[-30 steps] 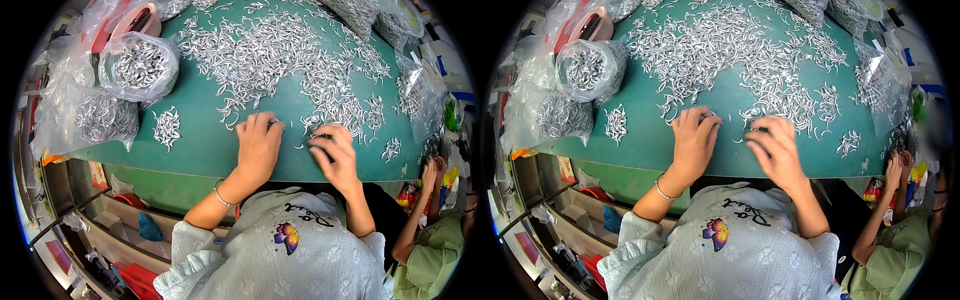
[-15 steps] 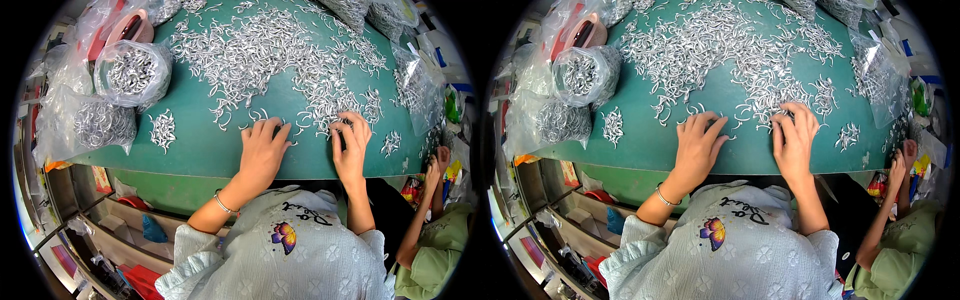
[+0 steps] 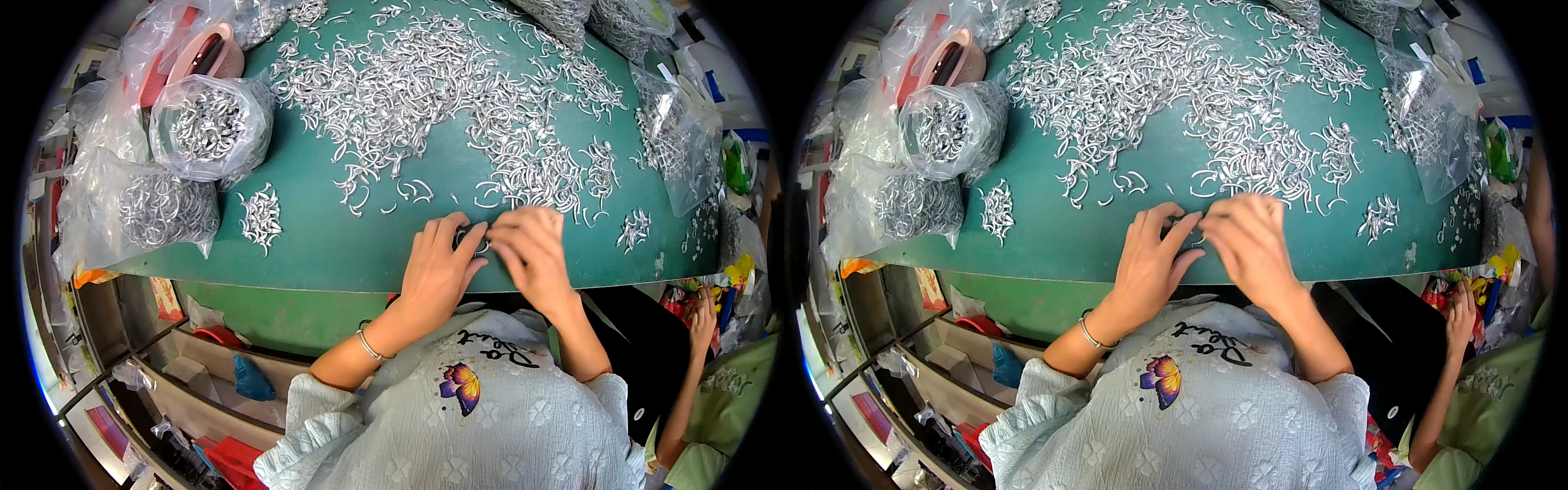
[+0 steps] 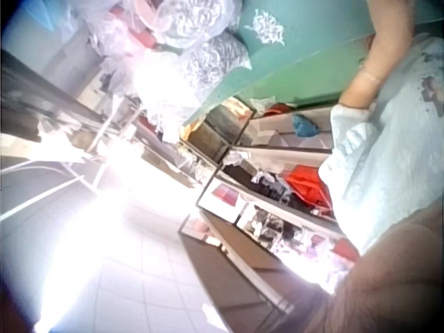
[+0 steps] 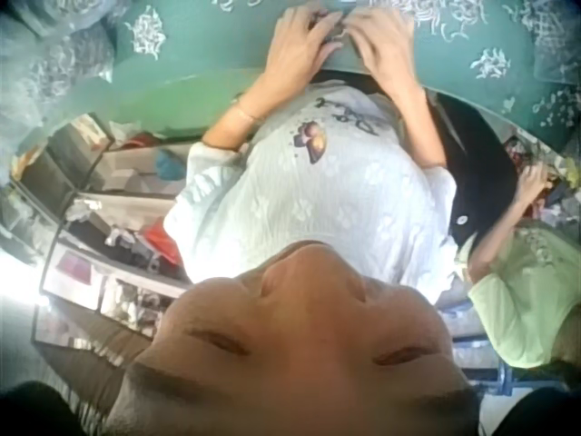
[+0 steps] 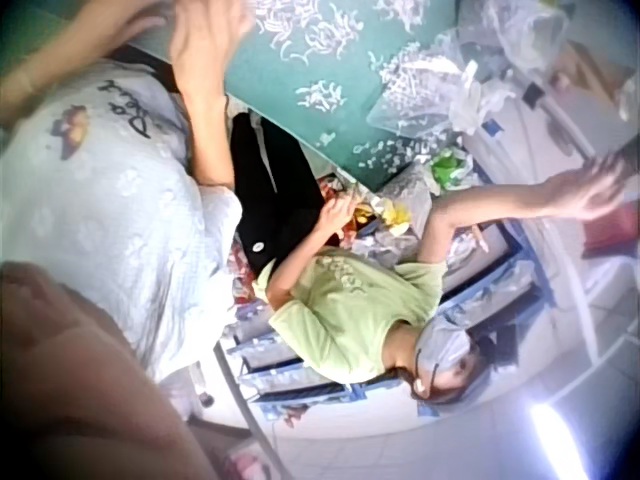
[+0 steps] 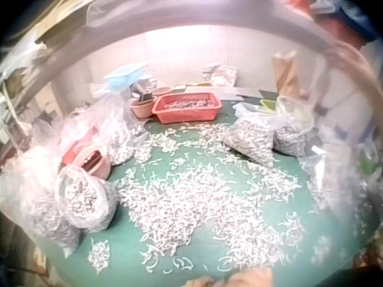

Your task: The person sorts small silver-colored metal pieces on a green industrial table by hand, picking through a large pile and moving some items into plastic bags.

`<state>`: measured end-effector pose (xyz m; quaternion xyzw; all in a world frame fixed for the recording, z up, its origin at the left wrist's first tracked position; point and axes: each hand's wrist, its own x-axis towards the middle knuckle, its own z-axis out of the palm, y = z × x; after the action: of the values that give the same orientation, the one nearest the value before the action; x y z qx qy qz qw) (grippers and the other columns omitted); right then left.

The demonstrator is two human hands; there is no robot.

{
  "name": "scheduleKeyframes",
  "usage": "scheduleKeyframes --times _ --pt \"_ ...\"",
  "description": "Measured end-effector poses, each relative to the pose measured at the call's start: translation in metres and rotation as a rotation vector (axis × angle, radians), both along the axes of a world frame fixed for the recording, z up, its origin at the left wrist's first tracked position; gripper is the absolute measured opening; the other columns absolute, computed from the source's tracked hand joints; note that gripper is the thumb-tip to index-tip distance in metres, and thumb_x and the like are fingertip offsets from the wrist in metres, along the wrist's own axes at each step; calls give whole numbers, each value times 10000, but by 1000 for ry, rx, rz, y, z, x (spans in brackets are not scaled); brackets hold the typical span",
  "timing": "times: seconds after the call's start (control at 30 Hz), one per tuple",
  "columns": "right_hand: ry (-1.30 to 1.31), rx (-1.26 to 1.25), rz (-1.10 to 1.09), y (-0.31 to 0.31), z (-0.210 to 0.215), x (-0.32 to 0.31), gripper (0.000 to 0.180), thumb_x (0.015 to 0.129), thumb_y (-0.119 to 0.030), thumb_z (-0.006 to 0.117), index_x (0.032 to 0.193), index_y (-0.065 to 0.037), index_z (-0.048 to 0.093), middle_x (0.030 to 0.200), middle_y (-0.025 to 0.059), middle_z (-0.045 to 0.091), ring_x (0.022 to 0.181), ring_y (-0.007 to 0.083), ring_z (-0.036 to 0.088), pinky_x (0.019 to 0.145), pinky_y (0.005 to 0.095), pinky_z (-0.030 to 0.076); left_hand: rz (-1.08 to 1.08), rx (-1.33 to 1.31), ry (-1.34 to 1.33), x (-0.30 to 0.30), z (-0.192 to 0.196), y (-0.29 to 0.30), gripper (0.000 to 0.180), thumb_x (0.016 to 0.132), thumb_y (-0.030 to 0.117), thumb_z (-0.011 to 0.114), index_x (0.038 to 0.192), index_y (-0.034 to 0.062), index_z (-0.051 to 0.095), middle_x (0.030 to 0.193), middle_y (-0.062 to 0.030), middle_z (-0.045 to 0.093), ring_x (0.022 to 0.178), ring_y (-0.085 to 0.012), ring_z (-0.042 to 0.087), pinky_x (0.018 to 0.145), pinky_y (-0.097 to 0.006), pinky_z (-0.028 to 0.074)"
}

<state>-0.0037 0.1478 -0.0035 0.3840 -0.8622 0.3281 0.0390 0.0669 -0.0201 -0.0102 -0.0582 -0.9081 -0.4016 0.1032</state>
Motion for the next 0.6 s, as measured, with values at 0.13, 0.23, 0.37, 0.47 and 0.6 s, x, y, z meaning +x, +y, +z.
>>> scheduleKeyframes --times 0.13,0.23,0.37,0.47,0.6 --pt "120 95 -123 -20 -2 -26 178 780 -52 692 956 -73 671 1031 48 582 965 247 519 879 404 360 -19 -7 -23 -1 -8 9 295 786 3 689 1073 4 620 1068 -126 541 919 -315 534 792 -393 466" --pt "171 135 -111 -21 -4 -34 138 784 -57 686 917 -71 648 1035 40 572 975 241 511 880 402 354 -27 13 36 1 -11 4 242 786 -21 672 1024 -7 629 1035 -124 553 918 -313 538 800 -399 468" --pt "151 92 -138 -13 10 -21 114 788 -57 682 885 -61 623 984 42 580 922 240 524 859 400 353 12 8 33 9 -11 -5 245 790 -46 653 1031 -8 626 1017 -132 570 937 -320 547 818 -406 469" --pt "72 68 -45 -10 6 -1 136 782 -44 690 898 -55 620 942 52 591 892 237 534 834 390 357 37 7 28 12 -10 -8 293 789 -48 655 1075 -4 609 1039 -138 576 953 -329 549 844 -406 463" --pt "-69 -33 -4 -12 3 6 164 774 -25 705 929 -37 652 909 80 611 856 254 552 788 360 389 83 55 -29 17 -2 -14 445 780 -11 697 1203 16 560 1113 -155 558 993 -336 537 875 -406 445"
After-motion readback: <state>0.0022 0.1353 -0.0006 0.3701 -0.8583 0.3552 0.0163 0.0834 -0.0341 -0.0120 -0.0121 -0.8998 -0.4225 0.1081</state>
